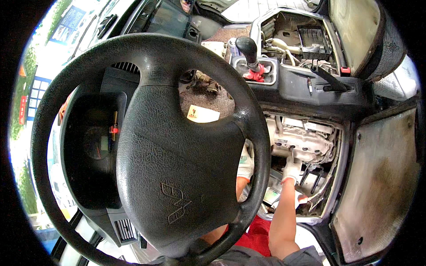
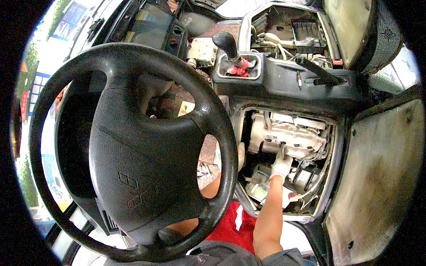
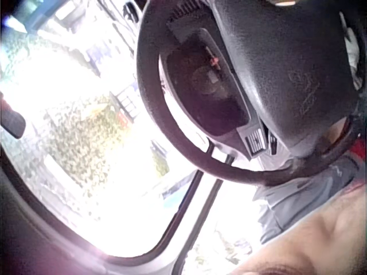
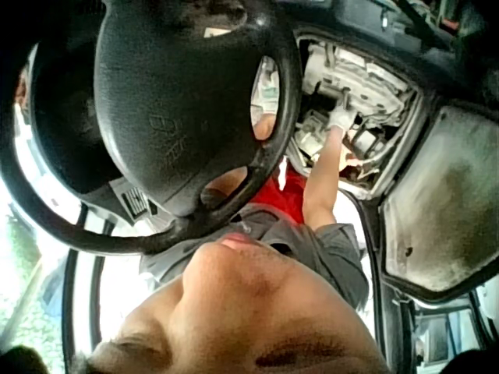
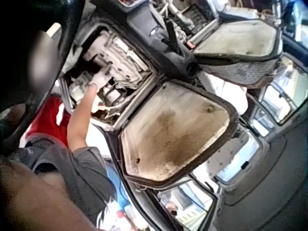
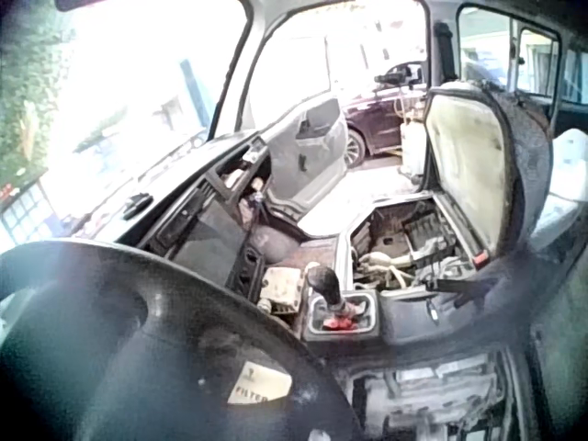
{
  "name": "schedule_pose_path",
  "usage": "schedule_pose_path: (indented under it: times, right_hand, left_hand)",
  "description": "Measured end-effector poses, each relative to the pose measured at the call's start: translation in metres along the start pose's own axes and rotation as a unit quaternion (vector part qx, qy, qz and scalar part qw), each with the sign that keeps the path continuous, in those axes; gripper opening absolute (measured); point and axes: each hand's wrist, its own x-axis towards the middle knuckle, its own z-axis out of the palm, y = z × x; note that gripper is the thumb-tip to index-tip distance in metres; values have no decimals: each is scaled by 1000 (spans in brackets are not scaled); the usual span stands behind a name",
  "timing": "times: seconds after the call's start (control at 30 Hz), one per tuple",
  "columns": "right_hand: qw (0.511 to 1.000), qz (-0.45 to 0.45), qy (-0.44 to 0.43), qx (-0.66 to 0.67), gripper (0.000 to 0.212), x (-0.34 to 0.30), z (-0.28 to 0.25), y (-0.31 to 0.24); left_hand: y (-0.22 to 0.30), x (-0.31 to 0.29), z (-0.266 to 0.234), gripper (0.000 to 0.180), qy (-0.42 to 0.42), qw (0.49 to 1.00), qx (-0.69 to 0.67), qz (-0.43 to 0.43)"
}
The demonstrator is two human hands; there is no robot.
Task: The person removes old spark plugs from the engine using a socket wrench and replaces them with new ones. They handle the spark plugs individually, install them into the engine, and tighten them with the wrench.
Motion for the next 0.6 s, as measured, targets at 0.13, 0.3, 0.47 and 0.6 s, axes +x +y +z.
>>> schedule_pose_path:
  times: [0.13, 0.3, 0.47, 0.6]
  right_hand:
    - [958, 207, -78, 184, 26, -12, -5, -15]
    - [965, 204, -70, 147, 28, -10, -5, -28]
    - [980, 165, -65, 91, 30, -7, -6, -18]
    - [914, 289, -109, 265, 29, 9, -17, 0]
  left_hand:
    - [-7, -5, -4, 39, 7, 1000, 9, -5]
    - [-5, -6, 1, 39, 5, 1000, -4, -1]
    - [-7, -8, -1, 39, 8, 1000, 3, -5]
    - [-9, -5, -1, 39, 15, 1000, 4, -6]
